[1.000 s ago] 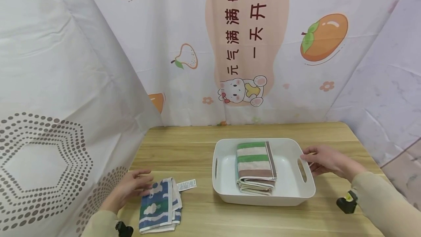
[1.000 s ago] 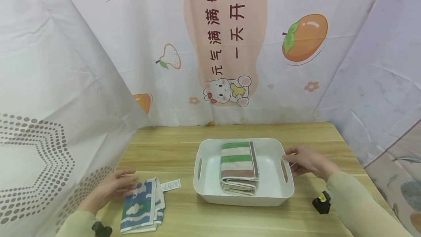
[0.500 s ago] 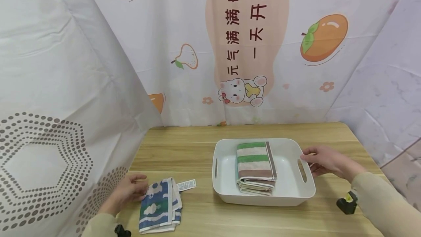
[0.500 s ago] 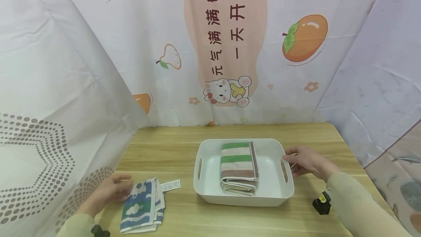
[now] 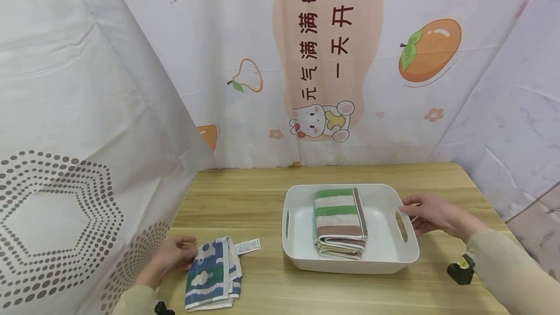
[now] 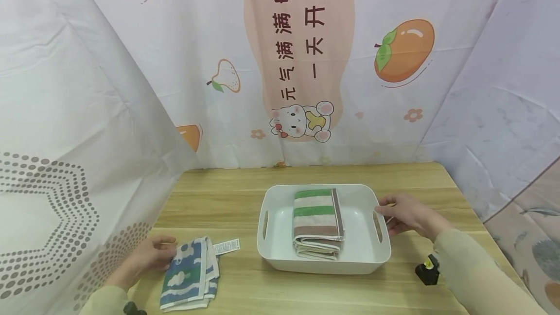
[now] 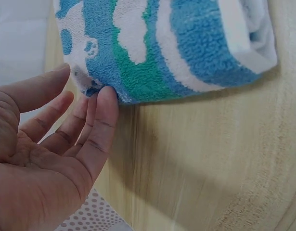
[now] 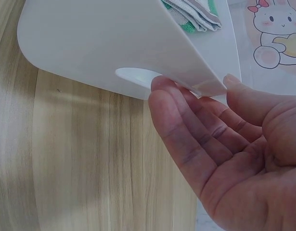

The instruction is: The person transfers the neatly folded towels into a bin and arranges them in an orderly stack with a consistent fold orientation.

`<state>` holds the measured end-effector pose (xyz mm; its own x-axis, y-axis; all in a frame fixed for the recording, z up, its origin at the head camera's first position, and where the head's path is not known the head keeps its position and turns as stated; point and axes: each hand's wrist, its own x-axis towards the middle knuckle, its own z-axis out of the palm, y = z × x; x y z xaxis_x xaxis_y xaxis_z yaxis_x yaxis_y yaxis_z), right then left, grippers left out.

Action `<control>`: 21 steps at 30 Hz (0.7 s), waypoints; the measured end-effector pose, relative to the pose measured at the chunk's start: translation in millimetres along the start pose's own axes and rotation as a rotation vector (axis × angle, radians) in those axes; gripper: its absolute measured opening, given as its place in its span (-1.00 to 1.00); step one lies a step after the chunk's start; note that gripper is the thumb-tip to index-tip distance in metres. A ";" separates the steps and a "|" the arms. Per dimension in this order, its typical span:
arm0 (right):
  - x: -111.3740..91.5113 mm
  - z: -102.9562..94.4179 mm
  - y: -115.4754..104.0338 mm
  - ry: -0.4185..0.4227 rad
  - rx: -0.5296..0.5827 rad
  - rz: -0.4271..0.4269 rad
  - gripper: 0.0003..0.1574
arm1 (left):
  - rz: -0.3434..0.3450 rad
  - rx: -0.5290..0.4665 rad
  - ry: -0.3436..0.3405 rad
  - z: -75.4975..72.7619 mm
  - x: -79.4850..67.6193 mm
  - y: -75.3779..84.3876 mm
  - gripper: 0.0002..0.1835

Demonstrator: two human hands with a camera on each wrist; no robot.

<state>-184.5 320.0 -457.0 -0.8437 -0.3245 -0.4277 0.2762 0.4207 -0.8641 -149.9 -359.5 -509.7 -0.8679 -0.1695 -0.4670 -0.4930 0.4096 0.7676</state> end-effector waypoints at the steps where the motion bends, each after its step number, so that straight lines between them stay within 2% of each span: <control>1: 0.1 0.0 0.2 0.000 0.000 0.001 -0.40 | -0.002 0.013 -0.002 0.2 -0.2 -0.3 -0.38; 11: 0.6 0.1 0.2 -0.004 0.000 -0.001 -0.39 | -0.058 0.189 0.003 4.1 -0.8 -3.2 -0.35; 21: -0.3 -0.2 0.3 -0.014 0.001 -0.006 -0.42 | -0.103 0.262 0.020 13.0 2.4 -3.9 -0.40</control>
<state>-184.3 320.4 -457.1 -0.8385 -0.3389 -0.4266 0.2722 0.4177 -0.8668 -149.3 -349.8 -519.6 -0.8166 -0.2383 -0.5258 -0.5479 0.6068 0.5759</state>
